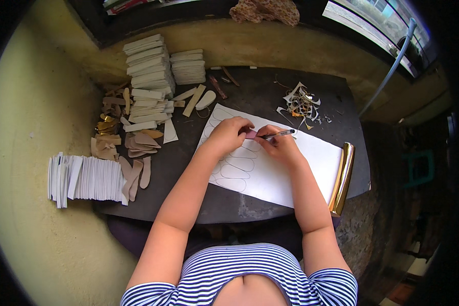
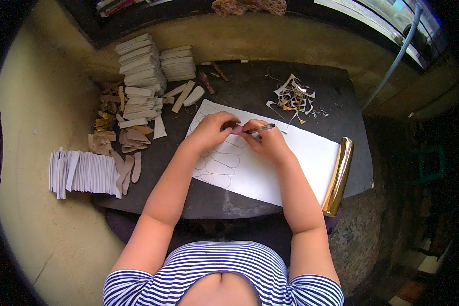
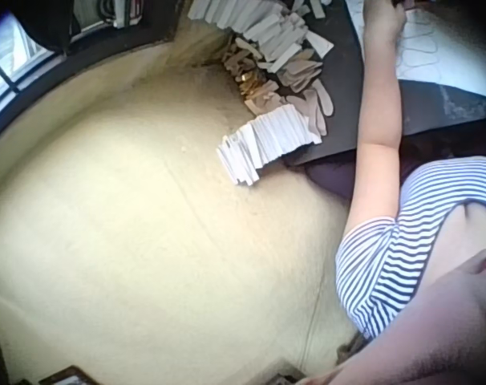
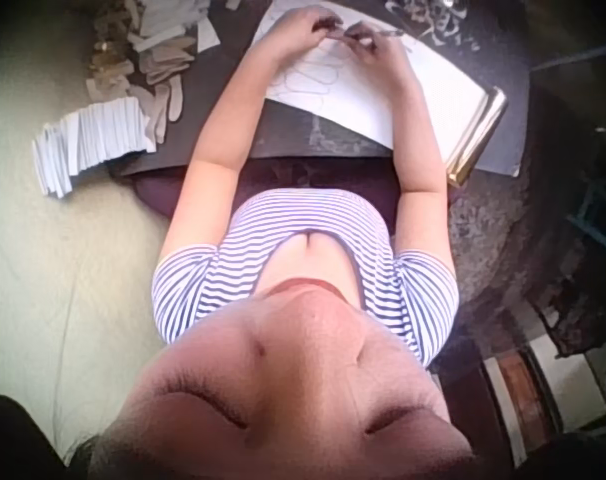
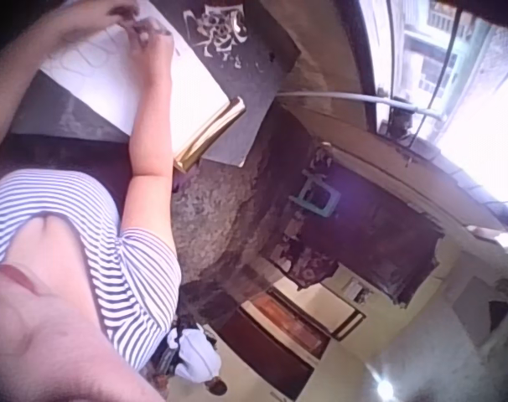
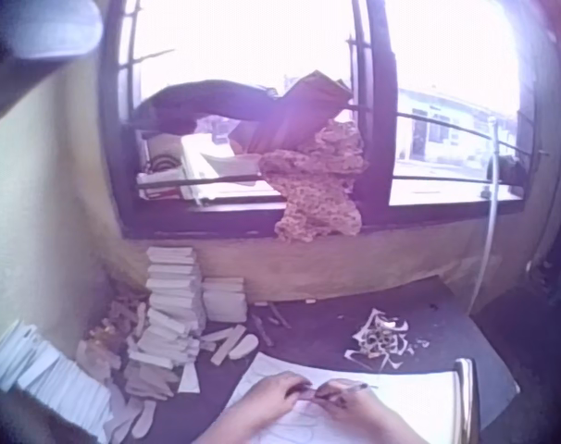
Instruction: The person uses a pen to trace the outline of a small pink object onto a white sheet of paper. They repeatedly reposition the object and trace its shape multiple times to create a pattern of identical outlines.
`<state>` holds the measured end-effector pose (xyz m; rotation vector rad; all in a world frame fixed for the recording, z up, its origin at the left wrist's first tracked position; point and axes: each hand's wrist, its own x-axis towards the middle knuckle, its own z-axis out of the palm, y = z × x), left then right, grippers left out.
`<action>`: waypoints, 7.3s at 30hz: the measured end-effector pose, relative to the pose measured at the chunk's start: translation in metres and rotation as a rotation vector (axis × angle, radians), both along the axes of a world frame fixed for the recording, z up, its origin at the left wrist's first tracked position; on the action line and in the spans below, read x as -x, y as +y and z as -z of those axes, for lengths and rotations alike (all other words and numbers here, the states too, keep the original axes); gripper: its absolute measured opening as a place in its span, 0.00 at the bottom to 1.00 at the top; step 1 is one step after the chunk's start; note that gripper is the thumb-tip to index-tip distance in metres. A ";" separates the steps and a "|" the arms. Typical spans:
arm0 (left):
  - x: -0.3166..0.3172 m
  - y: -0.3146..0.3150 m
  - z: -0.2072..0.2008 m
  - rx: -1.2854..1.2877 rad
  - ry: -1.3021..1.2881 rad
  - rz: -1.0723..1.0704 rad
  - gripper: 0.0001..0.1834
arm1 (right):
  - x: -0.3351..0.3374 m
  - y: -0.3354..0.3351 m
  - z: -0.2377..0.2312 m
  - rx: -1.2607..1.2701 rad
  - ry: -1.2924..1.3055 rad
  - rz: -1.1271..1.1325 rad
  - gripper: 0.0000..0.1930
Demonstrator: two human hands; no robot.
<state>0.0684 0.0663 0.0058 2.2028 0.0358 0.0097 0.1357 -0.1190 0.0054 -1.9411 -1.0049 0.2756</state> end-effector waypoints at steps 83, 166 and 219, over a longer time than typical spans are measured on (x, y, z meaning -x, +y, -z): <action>-0.001 0.015 -0.011 -0.294 0.296 -0.096 0.22 | 0.008 0.017 -0.001 -0.059 -0.381 -0.147 0.09; -0.006 -0.006 0.010 -0.240 -0.331 -0.253 0.20 | -0.020 0.004 0.007 -0.188 -0.054 0.192 0.12; 0.040 -0.041 -0.004 -0.666 0.170 -0.058 0.37 | -0.015 -0.001 -0.004 -0.020 -0.069 0.087 0.17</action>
